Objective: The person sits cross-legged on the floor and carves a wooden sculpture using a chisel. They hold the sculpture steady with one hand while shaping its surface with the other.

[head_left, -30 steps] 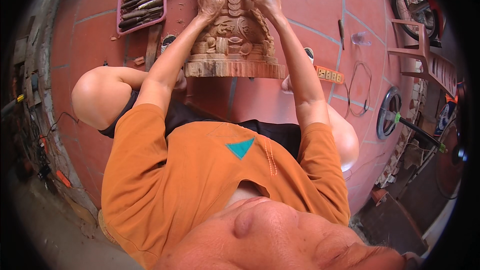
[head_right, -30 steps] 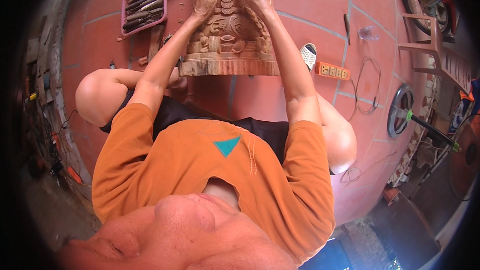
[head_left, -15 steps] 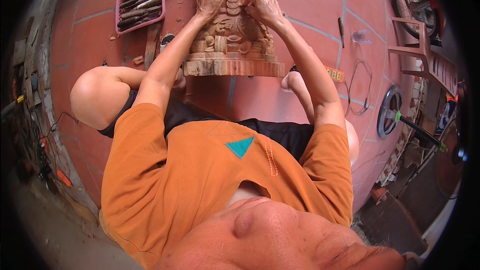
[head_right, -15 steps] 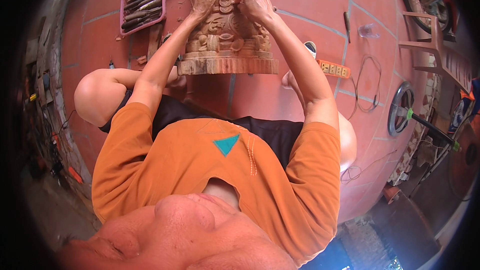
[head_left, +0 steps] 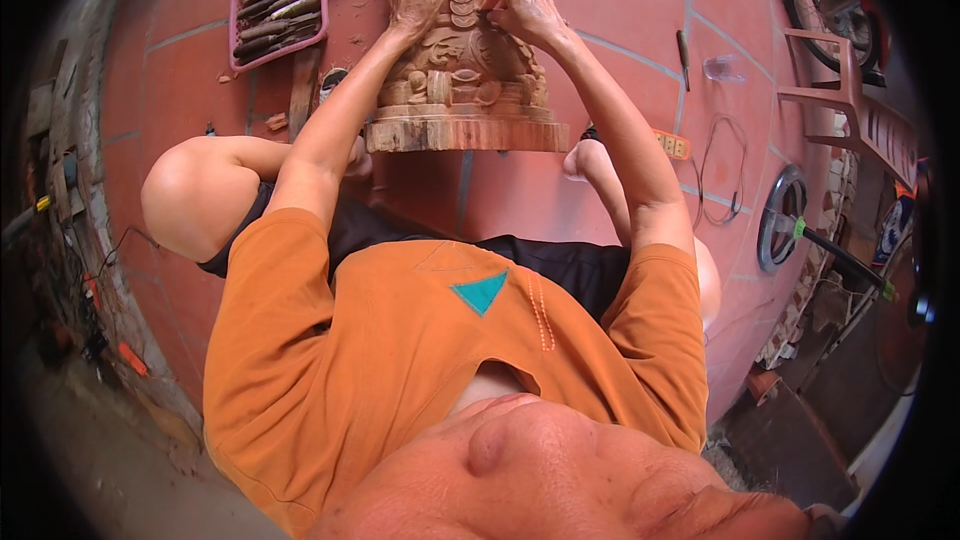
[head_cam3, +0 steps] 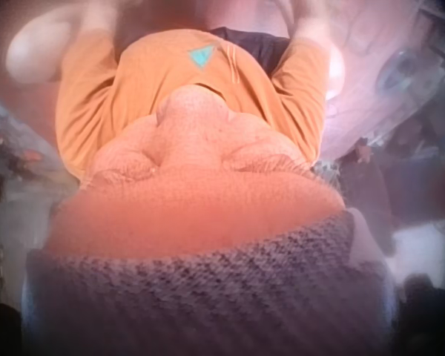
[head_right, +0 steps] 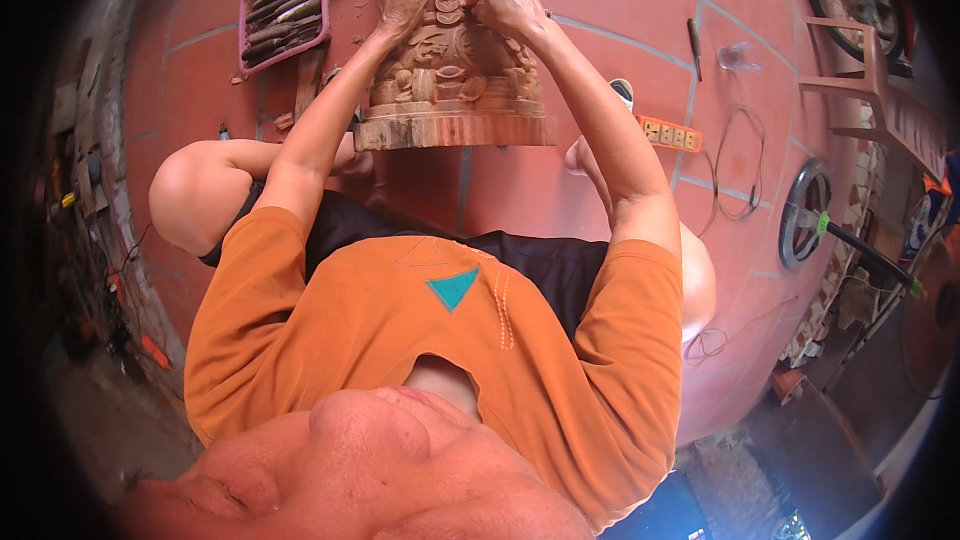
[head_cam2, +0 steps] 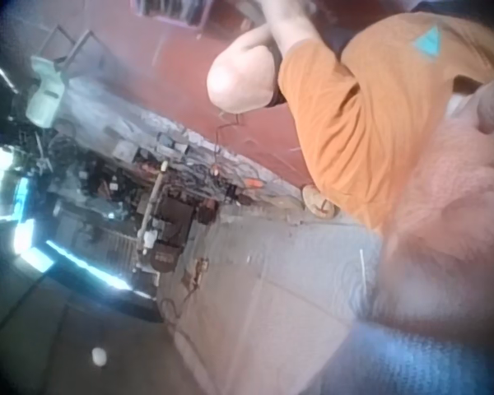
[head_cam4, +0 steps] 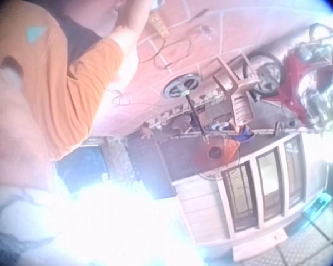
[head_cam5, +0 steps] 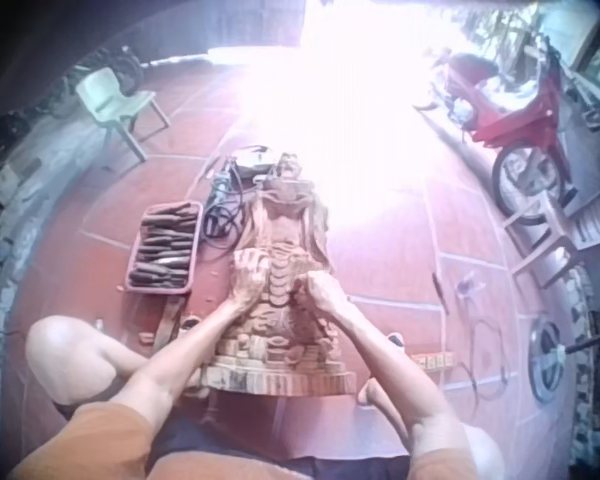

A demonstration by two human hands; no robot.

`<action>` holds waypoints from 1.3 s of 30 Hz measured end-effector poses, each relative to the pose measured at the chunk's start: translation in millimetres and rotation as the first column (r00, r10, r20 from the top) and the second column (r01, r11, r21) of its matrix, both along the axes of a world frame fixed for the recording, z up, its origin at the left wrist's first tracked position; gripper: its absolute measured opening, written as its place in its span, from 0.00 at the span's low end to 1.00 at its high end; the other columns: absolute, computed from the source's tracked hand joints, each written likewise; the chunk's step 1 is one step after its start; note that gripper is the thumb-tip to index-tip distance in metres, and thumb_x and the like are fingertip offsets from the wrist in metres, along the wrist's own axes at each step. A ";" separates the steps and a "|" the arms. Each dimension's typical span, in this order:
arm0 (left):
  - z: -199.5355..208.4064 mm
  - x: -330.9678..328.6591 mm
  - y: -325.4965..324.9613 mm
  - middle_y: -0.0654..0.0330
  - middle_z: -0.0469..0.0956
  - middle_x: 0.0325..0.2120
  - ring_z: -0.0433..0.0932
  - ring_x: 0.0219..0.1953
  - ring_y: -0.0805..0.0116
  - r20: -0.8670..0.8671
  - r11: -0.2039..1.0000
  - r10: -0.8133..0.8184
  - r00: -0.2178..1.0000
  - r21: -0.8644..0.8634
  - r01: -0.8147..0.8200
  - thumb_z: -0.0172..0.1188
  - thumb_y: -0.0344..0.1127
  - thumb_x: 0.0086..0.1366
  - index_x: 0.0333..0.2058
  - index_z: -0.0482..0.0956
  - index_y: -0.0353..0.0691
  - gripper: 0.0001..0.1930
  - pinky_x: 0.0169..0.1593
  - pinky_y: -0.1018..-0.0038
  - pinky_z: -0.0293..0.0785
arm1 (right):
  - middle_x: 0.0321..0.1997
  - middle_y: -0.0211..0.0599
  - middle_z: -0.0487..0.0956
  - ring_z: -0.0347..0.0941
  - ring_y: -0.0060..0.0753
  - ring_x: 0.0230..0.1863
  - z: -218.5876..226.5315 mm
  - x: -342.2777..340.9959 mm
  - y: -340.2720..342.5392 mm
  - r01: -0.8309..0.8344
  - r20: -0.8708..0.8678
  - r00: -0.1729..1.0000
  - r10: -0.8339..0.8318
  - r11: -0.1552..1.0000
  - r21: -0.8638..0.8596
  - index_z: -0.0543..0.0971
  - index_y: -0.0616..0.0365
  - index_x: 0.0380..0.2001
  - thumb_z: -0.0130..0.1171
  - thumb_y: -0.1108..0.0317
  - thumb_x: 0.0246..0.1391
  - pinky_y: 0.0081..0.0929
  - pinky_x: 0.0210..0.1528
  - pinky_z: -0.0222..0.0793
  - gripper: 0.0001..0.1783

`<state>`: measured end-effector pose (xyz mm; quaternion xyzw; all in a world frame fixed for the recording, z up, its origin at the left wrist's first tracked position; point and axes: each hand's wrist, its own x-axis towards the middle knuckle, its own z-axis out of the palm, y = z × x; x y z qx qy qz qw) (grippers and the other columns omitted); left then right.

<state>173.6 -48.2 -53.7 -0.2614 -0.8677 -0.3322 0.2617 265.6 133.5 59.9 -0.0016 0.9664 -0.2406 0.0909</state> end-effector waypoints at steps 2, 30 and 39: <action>3.5 -3.6 0.4 0.60 0.76 0.35 0.72 0.42 0.58 -0.019 1.000 -0.004 1.000 -0.009 0.004 0.53 0.39 0.62 0.35 0.79 0.46 0.08 0.50 0.63 0.63 | 0.36 0.39 0.83 0.80 0.43 0.39 10.0 -2.2 5.3 -0.085 0.006 0.996 0.085 0.996 -0.004 0.86 0.41 0.32 0.63 0.62 0.44 0.39 0.46 0.74 0.09; 10.3 7.2 3.5 0.60 0.76 0.36 0.72 0.42 0.56 0.015 0.999 0.047 0.999 -0.005 -0.047 0.53 0.39 0.63 0.36 0.79 0.48 0.08 0.51 0.63 0.65 | 0.33 0.29 0.82 0.78 0.32 0.39 -7.7 6.4 24.9 -0.391 -0.375 0.749 0.547 0.821 0.417 0.81 0.44 0.34 0.56 0.71 0.48 0.35 0.45 0.64 0.10; 7.6 5.4 5.3 0.60 0.76 0.34 0.72 0.42 0.57 -0.022 0.999 0.037 0.999 0.029 -0.037 0.53 0.39 0.63 0.35 0.79 0.46 0.08 0.50 0.63 0.65 | 0.31 0.29 0.81 0.78 0.33 0.38 -9.3 9.6 17.7 -0.230 -0.405 0.829 0.387 0.895 0.383 0.82 0.45 0.31 0.57 0.71 0.48 0.37 0.44 0.65 0.08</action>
